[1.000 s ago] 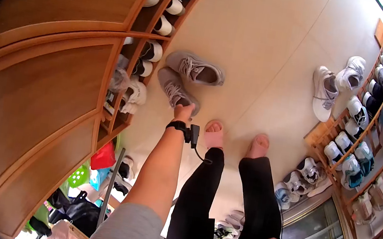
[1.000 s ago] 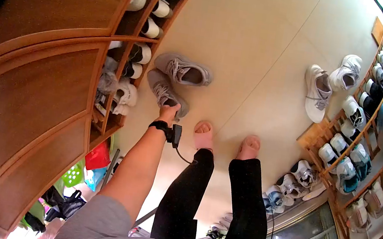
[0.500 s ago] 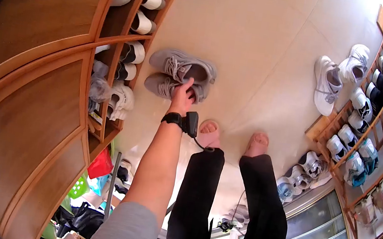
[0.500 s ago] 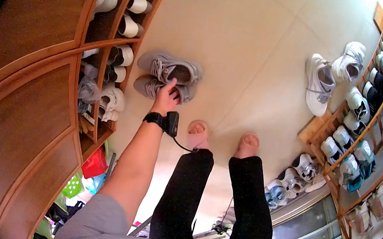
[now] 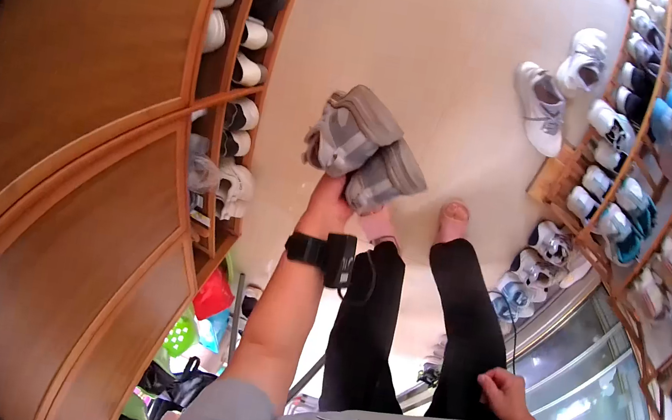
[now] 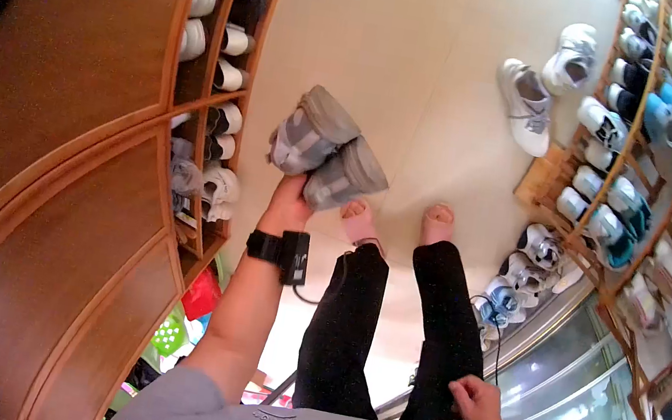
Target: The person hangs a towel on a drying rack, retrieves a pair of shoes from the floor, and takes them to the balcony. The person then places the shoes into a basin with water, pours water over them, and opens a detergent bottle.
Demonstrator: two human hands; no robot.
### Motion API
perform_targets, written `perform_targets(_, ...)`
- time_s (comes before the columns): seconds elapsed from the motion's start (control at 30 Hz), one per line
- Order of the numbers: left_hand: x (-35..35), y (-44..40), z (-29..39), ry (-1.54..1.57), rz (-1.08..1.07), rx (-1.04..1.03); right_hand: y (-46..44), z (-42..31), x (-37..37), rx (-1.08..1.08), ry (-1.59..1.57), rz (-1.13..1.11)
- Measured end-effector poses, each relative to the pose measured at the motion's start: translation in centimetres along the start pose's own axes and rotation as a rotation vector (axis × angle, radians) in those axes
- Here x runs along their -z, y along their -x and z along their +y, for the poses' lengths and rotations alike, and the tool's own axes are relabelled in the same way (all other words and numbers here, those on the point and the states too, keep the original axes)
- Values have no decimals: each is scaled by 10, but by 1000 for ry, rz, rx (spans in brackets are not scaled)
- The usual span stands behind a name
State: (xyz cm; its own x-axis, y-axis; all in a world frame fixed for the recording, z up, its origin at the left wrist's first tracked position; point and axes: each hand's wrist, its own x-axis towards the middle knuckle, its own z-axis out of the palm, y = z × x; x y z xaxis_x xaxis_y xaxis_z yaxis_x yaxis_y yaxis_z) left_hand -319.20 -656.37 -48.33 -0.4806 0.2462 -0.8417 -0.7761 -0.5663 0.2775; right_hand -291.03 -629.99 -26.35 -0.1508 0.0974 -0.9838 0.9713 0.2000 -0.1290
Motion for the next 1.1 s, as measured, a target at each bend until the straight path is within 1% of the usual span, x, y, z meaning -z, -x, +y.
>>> perform_targets(0.07,-29,36,-1,27,-43,24,9,6,0,52,-29,22)
perform_targets(0.13,-58,61,3,38,-194,47,18,18,2,123,-40,61)
perform_targets(0.17,-74,72,5,25,-212,44,24,28,1,166,-47,81)
perform_targets(0.23,-109,97,9,10,-345,51,39,39,4,184,-91,89)
perform_targets(0.27,-118,111,7,-405,-464,-214,47,40,8,189,-117,91)
perform_targets(0.3,-129,122,8,-419,-477,-221,55,41,11,197,-143,94)
perform_targets(0.37,-152,142,12,-204,-440,-155,62,58,12,243,-157,123)
perform_targets(0.4,-157,151,15,-219,-453,-168,65,64,13,269,-164,118)
perform_targets(0.47,-164,167,24,102,-217,75,72,69,16,320,-175,114)
perform_targets(0.5,-176,187,27,93,-230,59,77,70,16,349,-203,116)
perform_targets(0.53,-192,215,30,-239,-330,-205,82,71,18,377,-229,116)
perform_targets(0.6,-204,240,36,-579,-420,-500,90,72,25,421,-225,124)
perform_targets(0.63,-197,238,41,-708,-436,-551,93,70,29,443,-218,135)
perform_targets(0.7,-224,281,51,-833,-443,-631,103,66,39,469,-207,147)
perform_targets(0.73,-236,315,51,-1019,-348,-720,108,63,46,471,-196,162)
perform_targets(0.77,-240,329,54,-1099,-287,-783,113,57,51,500,-175,163)
perform_targets(0.8,-243,344,57,-1178,-220,-843,119,50,54,570,-102,212)
perform_targets(0.83,-225,349,63,-842,-307,-760,127,41,71,675,16,244)
perform_targets(0.9,-215,373,69,-496,-398,-692,108,48,80,715,80,224)
perform_targets(0.93,-222,403,69,-126,-671,-526,106,44,85,766,62,188)
perform_targets(1.0,-211,443,66,275,-927,-415,113,25,94,835,20,83)
perform_targets(1.07,-185,474,58,247,-752,-496,82,35,103,874,81,47)
perform_targets(1.1,-171,484,53,254,-703,-530,71,35,106,904,85,49)
